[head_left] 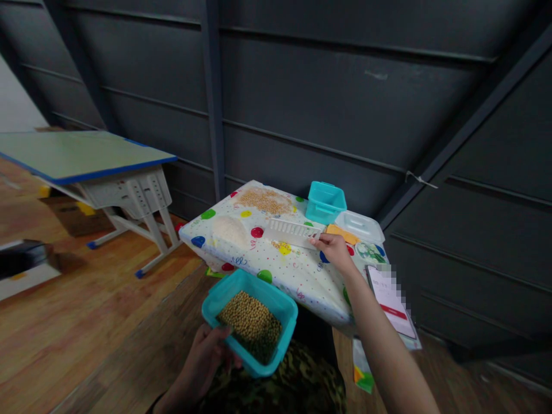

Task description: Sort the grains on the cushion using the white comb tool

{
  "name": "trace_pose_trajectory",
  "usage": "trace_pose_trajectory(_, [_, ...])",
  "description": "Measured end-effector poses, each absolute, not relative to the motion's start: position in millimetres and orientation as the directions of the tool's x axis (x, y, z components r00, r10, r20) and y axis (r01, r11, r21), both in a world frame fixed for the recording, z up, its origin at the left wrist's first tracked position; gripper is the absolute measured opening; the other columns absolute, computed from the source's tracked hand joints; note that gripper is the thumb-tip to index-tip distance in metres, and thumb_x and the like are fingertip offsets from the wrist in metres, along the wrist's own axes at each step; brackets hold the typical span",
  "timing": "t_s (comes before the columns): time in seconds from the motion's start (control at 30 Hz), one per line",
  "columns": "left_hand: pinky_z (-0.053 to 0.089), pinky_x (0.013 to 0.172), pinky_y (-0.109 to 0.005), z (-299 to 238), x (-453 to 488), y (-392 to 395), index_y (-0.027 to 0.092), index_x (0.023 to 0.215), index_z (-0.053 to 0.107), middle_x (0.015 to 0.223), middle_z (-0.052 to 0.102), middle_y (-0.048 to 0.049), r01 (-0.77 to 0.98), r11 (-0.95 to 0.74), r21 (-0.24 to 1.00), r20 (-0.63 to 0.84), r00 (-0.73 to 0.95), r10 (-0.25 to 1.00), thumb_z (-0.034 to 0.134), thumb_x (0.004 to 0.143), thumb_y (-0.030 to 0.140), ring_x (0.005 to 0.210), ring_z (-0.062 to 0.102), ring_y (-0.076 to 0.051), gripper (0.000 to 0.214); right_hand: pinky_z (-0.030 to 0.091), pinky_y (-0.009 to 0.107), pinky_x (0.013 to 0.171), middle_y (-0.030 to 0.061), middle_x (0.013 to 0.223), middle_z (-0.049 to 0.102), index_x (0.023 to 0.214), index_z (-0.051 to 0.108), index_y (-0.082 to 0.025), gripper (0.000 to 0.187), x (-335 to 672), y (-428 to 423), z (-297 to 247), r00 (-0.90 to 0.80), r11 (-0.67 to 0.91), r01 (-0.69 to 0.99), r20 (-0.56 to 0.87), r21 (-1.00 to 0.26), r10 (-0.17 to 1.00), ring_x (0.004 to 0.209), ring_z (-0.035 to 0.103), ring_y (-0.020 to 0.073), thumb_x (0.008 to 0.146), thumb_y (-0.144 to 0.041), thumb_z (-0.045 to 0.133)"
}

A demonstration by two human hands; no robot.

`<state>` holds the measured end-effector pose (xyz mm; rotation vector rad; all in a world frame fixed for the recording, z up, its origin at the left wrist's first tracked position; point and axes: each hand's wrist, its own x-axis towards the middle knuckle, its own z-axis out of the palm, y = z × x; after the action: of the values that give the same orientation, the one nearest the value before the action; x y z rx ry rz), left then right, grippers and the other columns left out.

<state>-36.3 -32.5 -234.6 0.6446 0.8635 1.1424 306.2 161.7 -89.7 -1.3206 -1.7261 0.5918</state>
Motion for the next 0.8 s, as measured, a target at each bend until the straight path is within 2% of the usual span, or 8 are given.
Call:
trace_pose_trajectory(0.13, [0.053,0.043,-0.028,-236,-34,-32,0.025,0.060,0.070,0.049,0.072,-0.0016,-0.487,0.291,0.824,-0.241,0.164,0.957,0.089,0.086,0.052,0.044,0.068,-0.020,0.042,0.047,0.033,0.063,0.0032,0.066,0.068,0.067,0.076,-0.021,0.057,307,159,-91,-0.051,0.316,0.484,0.334,-0.816,0.941,0.062,0.055,0.0194,0.075,-0.077,0.077])
trace_pose_trajectory(0.2, [0.052,0.043,-0.027,-236,-33,-32,0.025,0.059,0.069,0.047,0.070,-0.0012,-0.490,0.290,0.822,-0.243,0.160,0.957,0.089,0.086,0.052,0.044,0.069,-0.021,0.043,0.050,0.034,0.065,0.0046,0.070,0.073,0.071,0.080,-0.020,0.055,307,158,-92,-0.036,0.309,0.474,0.332,-0.825,0.943,0.064,0.059,0.0212,0.075,-0.075,0.078])
trace_pose_trajectory(0.4, [0.050,0.040,-0.027,-235,-33,-32,0.027,0.063,0.065,0.046,0.069,-0.0008,-0.499,0.308,0.810,-0.271,0.147,0.951,0.092,0.081,0.056,0.043,0.069,-0.021,0.044,0.048,0.032,0.062,0.0040,0.067,0.071,0.068,0.079,-0.020,0.053,305,156,-91,-0.035,0.305,0.474,0.328,-0.826,0.944,0.063,0.058,0.0204,0.075,-0.073,0.078])
trace_pose_trajectory(0.6, [0.050,0.040,-0.027,-232,-33,-32,0.026,0.061,0.064,0.048,0.072,-0.0027,-0.490,0.320,0.811,-0.292,0.135,0.947,0.094,0.078,0.058,0.043,0.069,-0.021,0.047,0.043,0.030,0.059,0.0014,0.061,0.063,0.061,0.071,-0.021,0.052,303,153,-88,-0.058,0.292,0.472,0.301,-0.832,0.952,0.060,0.052,0.0170,0.074,-0.070,0.079])
trace_pose_trajectory(0.8, [0.051,0.041,-0.027,-237,-35,-31,0.026,0.062,0.067,0.048,0.072,-0.0027,-0.487,0.332,0.808,-0.292,0.157,0.943,0.092,0.081,0.057,0.044,0.068,-0.021,0.044,0.047,0.031,0.059,0.0017,0.062,0.065,0.065,0.076,-0.020,0.052,314,149,-88,-0.002,0.280,0.477,0.317,-0.833,0.948,0.061,0.057,0.0187,0.075,-0.071,0.081])
